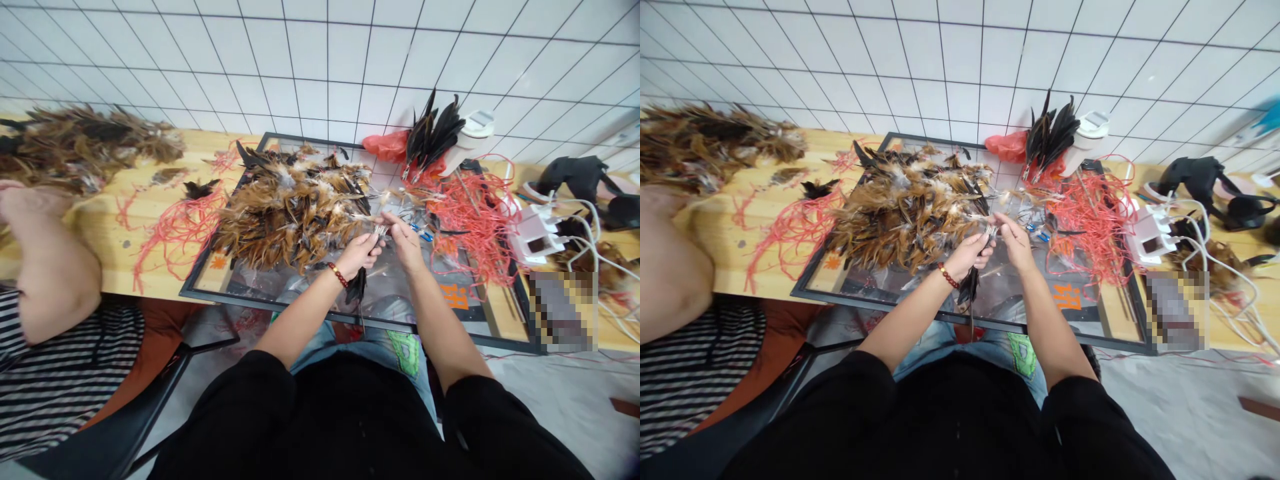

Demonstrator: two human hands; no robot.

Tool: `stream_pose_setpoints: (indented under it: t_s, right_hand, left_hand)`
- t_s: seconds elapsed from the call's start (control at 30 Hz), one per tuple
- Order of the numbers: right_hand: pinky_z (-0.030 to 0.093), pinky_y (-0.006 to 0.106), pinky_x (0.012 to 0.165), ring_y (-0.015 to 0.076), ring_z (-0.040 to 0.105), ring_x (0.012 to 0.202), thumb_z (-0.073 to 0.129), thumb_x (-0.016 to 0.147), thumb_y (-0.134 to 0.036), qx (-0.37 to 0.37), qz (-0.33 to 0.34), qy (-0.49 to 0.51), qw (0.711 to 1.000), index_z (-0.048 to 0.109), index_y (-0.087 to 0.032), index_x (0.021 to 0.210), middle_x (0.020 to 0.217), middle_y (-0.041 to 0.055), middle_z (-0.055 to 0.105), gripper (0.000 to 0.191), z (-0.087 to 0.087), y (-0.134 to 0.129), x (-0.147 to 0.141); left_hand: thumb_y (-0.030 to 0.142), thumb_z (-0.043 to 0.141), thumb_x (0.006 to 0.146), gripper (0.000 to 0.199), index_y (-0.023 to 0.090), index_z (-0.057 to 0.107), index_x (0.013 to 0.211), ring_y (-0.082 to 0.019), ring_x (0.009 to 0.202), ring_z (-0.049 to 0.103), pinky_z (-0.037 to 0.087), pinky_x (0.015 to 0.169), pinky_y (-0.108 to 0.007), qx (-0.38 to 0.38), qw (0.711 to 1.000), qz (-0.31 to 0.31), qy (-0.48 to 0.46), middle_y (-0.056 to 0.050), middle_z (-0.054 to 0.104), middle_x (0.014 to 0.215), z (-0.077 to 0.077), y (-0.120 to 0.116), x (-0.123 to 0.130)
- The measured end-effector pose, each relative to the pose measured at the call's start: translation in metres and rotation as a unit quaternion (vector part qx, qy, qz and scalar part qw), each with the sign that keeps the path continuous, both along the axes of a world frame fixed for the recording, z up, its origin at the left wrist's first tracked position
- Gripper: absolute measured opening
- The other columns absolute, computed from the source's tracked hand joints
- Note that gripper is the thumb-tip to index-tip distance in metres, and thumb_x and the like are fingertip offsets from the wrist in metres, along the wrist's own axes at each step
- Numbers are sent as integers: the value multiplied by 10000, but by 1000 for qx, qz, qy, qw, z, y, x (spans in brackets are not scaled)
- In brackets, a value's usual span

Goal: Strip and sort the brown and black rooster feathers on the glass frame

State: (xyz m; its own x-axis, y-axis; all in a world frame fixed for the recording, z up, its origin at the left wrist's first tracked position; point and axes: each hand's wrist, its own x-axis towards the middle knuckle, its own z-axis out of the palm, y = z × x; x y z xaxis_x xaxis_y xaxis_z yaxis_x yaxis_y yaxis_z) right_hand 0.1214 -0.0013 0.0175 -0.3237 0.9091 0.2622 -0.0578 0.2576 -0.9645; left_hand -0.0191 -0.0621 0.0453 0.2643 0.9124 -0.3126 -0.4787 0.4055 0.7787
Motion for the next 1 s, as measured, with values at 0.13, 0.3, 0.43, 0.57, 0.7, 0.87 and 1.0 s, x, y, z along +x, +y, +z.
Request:
stream_pose_setpoints:
  t_s: [0.13, 0.3, 0.43, 0.57, 0.7, 0.87, 1.0]
  right_hand:
    - [532, 342, 773, 149, 579, 708, 666, 773, -662, -142, 102, 36, 984, 742, -242, 1109, 1006, 50, 736, 543, 5, -2, 2]
    - [491, 283, 689, 107, 459, 615, 764, 715, -571, -175, 118, 54, 976, 754, -235, 926, 890, 20, 702, 397, 13, -8, -3]
    - [470, 261, 637, 92, 448, 589, 771, 718, -527, -167, 86, 66, 980, 714, -223, 782, 904, 17, 702, 316, 12, -8, -8]
    - [449, 252, 547, 72, 404, 527, 759, 708, -538, -158, 76, 54, 983, 679, -204, 756, 943, 30, 725, 347, 11, -7, -10]
    - [475, 277, 535, 85, 447, 526, 626, 778, -657, -131, 64, 40, 988, 693, -214, 923, 1082, 67, 739, 471, 9, -5, -10]
    - [469, 268, 508, 82, 482, 502, 660, 779, -623, -132, 37, 40, 990, 713, -219, 924, 1014, 56, 761, 432, 4, -3, -9]
    - [474, 266, 514, 93, 517, 526, 712, 762, -561, -129, 28, 49, 990, 712, -222, 848, 972, 47, 756, 350, 1, -2, -8]
  left_hand:
    - [480, 573, 921, 341, 155, 513, 834, -5, 367, 255, 183, 379, -131, -1, 1000, -18, -14, 85, 379, 567, 2, -1, -1]
    - [496, 596, 903, 358, 155, 513, 832, -3, 367, 260, 175, 379, -131, -3, 1000, -24, -9, 83, 390, 570, 0, 0, 0]
    - [509, 616, 886, 363, 164, 508, 859, -1, 371, 271, 174, 379, -129, 14, 1000, -11, 3, 82, 404, 593, -4, 0, 4]
    - [445, 578, 922, 305, 163, 499, 837, -2, 363, 257, 155, 376, -130, 13, 1000, -3, 21, 85, 382, 577, -6, -1, 5]
    - [412, 567, 930, 283, 160, 502, 818, -5, 362, 252, 167, 374, -129, -3, 1000, -19, 9, 84, 372, 568, -3, -1, 2]
    - [406, 567, 931, 277, 160, 504, 821, -5, 368, 259, 169, 376, -126, -4, 1000, -29, 4, 78, 382, 579, -1, -2, 2]
    - [463, 564, 926, 321, 160, 508, 835, -3, 370, 253, 171, 383, -125, 0, 1000, -18, 2, 80, 380, 578, -3, -2, 3]
